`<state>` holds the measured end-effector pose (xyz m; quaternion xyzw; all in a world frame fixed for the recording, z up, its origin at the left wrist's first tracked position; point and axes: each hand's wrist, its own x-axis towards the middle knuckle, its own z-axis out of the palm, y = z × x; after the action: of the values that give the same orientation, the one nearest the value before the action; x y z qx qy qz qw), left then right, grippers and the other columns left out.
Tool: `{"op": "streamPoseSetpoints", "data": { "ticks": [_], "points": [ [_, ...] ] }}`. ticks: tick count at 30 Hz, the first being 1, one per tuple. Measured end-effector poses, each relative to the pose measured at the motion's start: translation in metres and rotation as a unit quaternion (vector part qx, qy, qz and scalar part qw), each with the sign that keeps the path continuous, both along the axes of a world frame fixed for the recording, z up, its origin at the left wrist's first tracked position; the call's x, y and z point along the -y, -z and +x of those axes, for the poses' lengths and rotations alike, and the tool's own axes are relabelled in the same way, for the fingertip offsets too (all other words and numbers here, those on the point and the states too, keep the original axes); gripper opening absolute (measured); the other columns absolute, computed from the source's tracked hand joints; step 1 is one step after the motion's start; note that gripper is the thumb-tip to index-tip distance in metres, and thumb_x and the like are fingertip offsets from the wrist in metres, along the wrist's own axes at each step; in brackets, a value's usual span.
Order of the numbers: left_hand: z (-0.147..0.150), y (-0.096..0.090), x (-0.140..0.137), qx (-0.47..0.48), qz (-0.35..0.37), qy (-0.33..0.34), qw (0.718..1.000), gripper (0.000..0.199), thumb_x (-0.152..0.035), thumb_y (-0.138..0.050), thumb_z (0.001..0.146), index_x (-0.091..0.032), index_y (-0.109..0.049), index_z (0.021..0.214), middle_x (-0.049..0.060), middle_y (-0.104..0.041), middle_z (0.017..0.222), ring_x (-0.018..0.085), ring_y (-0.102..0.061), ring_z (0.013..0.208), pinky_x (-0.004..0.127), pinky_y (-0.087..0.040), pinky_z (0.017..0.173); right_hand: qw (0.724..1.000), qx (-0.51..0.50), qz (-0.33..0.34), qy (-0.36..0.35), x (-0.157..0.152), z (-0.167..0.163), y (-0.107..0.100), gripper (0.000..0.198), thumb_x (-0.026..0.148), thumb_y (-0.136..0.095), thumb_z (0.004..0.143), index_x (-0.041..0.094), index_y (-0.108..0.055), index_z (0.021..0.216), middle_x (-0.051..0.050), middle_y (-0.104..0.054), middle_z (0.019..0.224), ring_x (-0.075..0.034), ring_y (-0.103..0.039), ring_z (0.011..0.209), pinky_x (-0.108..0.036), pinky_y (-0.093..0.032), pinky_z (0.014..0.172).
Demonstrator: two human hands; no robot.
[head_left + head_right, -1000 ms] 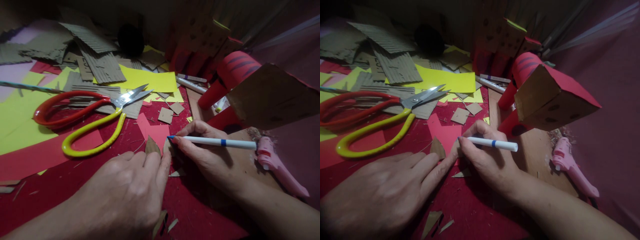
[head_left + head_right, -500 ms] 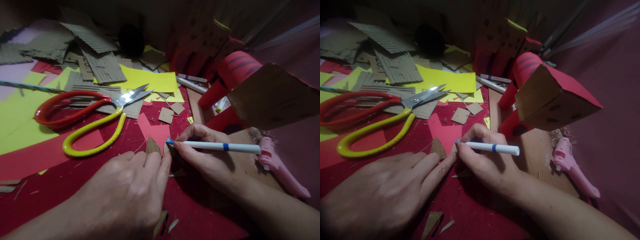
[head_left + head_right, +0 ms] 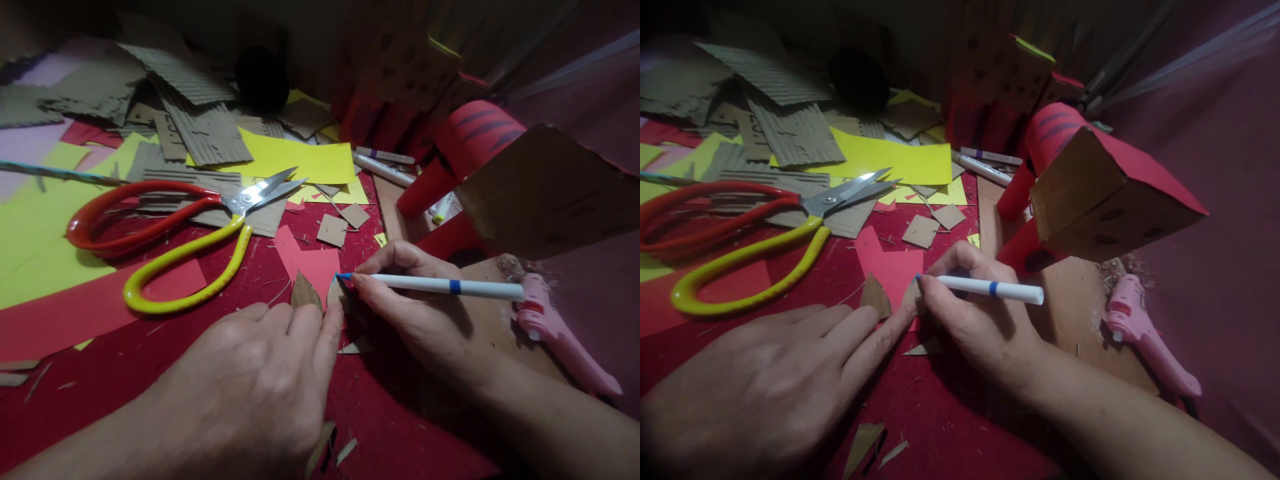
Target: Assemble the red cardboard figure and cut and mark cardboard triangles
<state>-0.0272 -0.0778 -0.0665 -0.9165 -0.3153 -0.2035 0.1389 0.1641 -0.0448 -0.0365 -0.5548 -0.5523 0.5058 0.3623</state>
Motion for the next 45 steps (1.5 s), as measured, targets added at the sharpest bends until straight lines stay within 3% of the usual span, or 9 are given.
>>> {"op": "streamPoseSetpoints", "data": {
  "ticks": [9,15,23,28,32,38,45],
  "points": [
    [0.0020,-0.0029,-0.0022,0.000,0.004,0.006,1.000,0.046,-0.014,-0.048,0.079,0.006,-0.059,0.119,0.017,-0.069,0.076,0.033,-0.066,0.062,0.041,-0.049,0.045,0.998,0.053,0.044,-0.005,0.0003,0.0038,0.0050,0.012,0.025,-0.075,0.083,0.022,-0.064,0.080,0.001,-0.071,0.067,-0.014,-0.067,0.055,-0.019,-0.051,0.045],
    [0.0000,0.0000,0.0016,0.004,0.009,0.000,1.000,0.047,-0.016,-0.048,0.080,0.003,-0.058,0.122,0.017,-0.069,0.079,0.032,-0.065,0.065,0.041,-0.049,0.047,1.000,0.018,0.019,-0.013,0.0001,0.0020,0.0036,0.015,0.025,-0.071,0.087,0.022,-0.062,0.076,0.003,-0.069,0.062,-0.013,-0.067,0.053,-0.019,-0.051,0.045],
    [0.0018,0.0055,0.0037,0.055,-0.060,-0.026,0.996,0.047,-0.033,-0.055,0.090,-0.011,-0.061,0.131,0.013,-0.069,0.090,0.025,-0.066,0.080,0.040,-0.057,0.072,1.000,0.006,0.012,0.006,0.0005,0.0007,0.0024,0.013,0.025,-0.071,0.087,0.023,-0.063,0.077,0.005,-0.068,0.062,-0.012,-0.066,0.052,-0.018,-0.052,0.044],
    [0.0059,0.0049,0.0017,0.059,-0.077,-0.029,0.995,0.047,-0.037,-0.054,0.091,-0.010,-0.062,0.130,0.013,-0.068,0.091,0.025,-0.066,0.081,0.040,-0.057,0.074,0.999,0.032,0.016,-0.010,-0.0007,0.0015,0.0017,0.013,0.026,-0.071,0.086,0.022,-0.062,0.078,0.002,-0.070,0.065,-0.015,-0.068,0.055,-0.022,-0.053,0.046],
    [0.0030,0.0047,0.0043,0.044,-0.053,-0.029,0.997,0.044,-0.031,-0.051,0.091,-0.008,-0.062,0.127,0.014,-0.069,0.089,0.025,-0.066,0.078,0.041,-0.057,0.070,0.998,0.057,0.027,-0.024,-0.0003,0.0031,0.0032,0.014,0.029,-0.071,0.086,0.022,-0.062,0.079,0.000,-0.071,0.066,-0.017,-0.069,0.058,-0.025,-0.054,0.049],
    [0.0000,0.0011,0.0030,-0.005,0.000,0.000,1.000,0.040,-0.017,-0.047,0.082,0.000,-0.063,0.115,0.015,-0.066,0.077,0.030,-0.063,0.065,0.040,-0.048,0.048,0.994,0.084,0.060,-0.030,0.0020,0.0035,0.0061,0.013,0.026,-0.073,0.084,0.021,-0.063,0.078,0.000,-0.071,0.068,-0.015,-0.067,0.060,-0.023,-0.051,0.052],
    [0.0002,-0.0001,0.0014,-0.005,0.001,0.006,1.000,0.044,-0.014,-0.048,0.078,0.003,-0.060,0.117,0.019,-0.069,0.080,0.034,-0.065,0.066,0.044,-0.051,0.050,0.995,0.078,0.050,-0.027,0.0010,0.0027,0.0031,0.012,0.025,-0.074,0.083,0.021,-0.064,0.077,0.001,-0.070,0.067,-0.014,-0.064,0.057,-0.021,-0.047,0.049]
  ]
}}
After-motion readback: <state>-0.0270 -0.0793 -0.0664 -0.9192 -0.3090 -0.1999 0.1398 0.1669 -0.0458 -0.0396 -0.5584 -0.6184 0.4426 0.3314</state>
